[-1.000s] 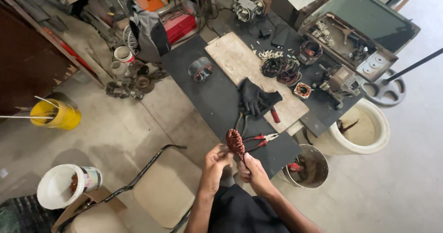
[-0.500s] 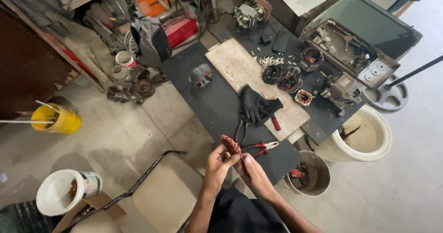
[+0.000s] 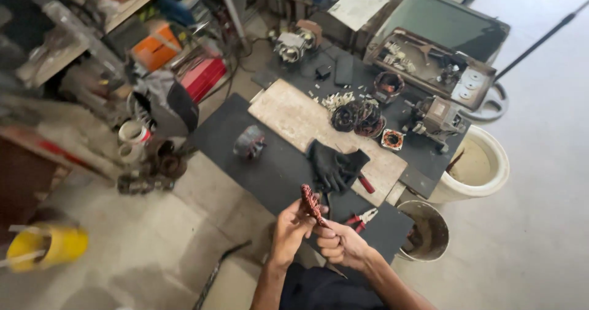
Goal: Repairing an electric motor by inspecting and manipulating copper wire coils and the stator core
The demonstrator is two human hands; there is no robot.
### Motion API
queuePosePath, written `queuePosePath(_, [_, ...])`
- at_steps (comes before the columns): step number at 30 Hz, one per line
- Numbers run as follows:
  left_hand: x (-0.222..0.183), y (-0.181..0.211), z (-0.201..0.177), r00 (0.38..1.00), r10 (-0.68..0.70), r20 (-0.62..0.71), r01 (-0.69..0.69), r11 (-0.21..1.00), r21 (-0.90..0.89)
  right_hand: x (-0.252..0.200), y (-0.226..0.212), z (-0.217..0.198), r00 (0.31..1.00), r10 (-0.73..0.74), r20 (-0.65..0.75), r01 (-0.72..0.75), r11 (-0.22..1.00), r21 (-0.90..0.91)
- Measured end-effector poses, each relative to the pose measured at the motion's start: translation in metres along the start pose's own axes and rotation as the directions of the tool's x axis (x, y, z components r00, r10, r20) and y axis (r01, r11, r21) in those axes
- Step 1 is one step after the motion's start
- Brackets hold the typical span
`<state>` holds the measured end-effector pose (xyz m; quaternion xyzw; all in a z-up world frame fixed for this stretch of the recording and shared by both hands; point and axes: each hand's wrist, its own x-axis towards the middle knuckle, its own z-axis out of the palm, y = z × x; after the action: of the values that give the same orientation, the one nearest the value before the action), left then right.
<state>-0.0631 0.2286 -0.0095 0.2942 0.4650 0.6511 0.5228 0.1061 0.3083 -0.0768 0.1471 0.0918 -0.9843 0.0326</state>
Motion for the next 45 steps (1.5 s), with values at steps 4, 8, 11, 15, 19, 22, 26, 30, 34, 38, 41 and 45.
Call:
queuePosePath(4, [0.031, 0.016, -0.028, 0.999, -0.038, 0.016, 0.038, 0.999, -0.015, 0.033, -0.008, 0.057, 0.929, -0.298, -0.22, 0.247, 0.941, -0.23])
queuePosePath(8, [0.074, 0.047, -0.052, 0.989, -0.094, -0.112, 0.111, 0.981, 0.156, 0.076, -0.029, 0.08, 0.567, -0.809, -0.153, 0.217, 0.326, -0.92])
queuePosePath(11, [0.081, 0.062, -0.076, 0.986, -0.139, -0.096, 0.158, 0.96, 0.232, 0.112, -0.014, 0.065, 0.532, -0.81, -0.246, 0.399, 0.497, -0.771])
queuePosePath(15, [0.103, 0.063, -0.11, 0.997, -0.081, -0.014, 0.082, 0.963, 0.258, 0.128, -0.023, 0.075, 0.867, -0.473, -0.158, 0.485, 0.873, 0.044])
queuePosePath(19, [0.113, 0.097, -0.112, 0.938, -0.199, 0.282, 0.184, 0.98, 0.078, 0.148, -0.022, 0.069, 0.931, -0.365, 0.023, 0.344, 0.895, 0.284])
queuePosePath(22, [0.128, 0.076, -0.122, 0.935, -0.245, 0.257, 0.223, 0.968, 0.113, 0.158, -0.029, 0.075, 0.899, -0.425, -0.109, 0.437, 0.888, 0.143])
queuePosePath(26, [0.137, 0.057, -0.123, 0.975, -0.217, 0.056, 0.206, 0.967, 0.152, 0.159, -0.034, 0.097, 0.458, -0.773, -0.44, 0.385, 0.618, -0.686])
queuePosePath(30, [0.143, 0.059, -0.115, 0.981, -0.17, 0.091, 0.149, 0.968, 0.2, 0.152, -0.035, 0.082, 0.464, -0.778, -0.423, 0.567, 0.628, -0.533])
queuePosePath(34, [0.156, 0.048, -0.101, 0.978, -0.168, 0.126, 0.143, 0.972, 0.188, 0.124, -0.055, 0.061, 0.735, -0.581, -0.35, 0.591, 0.802, -0.089])
queuePosePath(38, [0.169, 0.059, -0.068, 0.924, -0.242, 0.298, 0.222, 0.97, 0.099, 0.105, -0.069, 0.032, 0.93, -0.368, -0.008, 0.351, 0.878, 0.326])
queuePosePath(41, [0.187, 0.038, -0.053, 0.932, -0.301, 0.203, 0.28, 0.952, 0.128, 0.095, -0.095, 0.069, 0.775, -0.58, -0.25, 0.537, 0.814, -0.222])
queuePosePath(45, [0.19, 0.029, -0.037, 0.952, -0.292, 0.086, 0.278, 0.949, 0.145, 0.083, -0.094, 0.055, 0.308, -0.933, -0.188, 0.099, 0.228, -0.969])
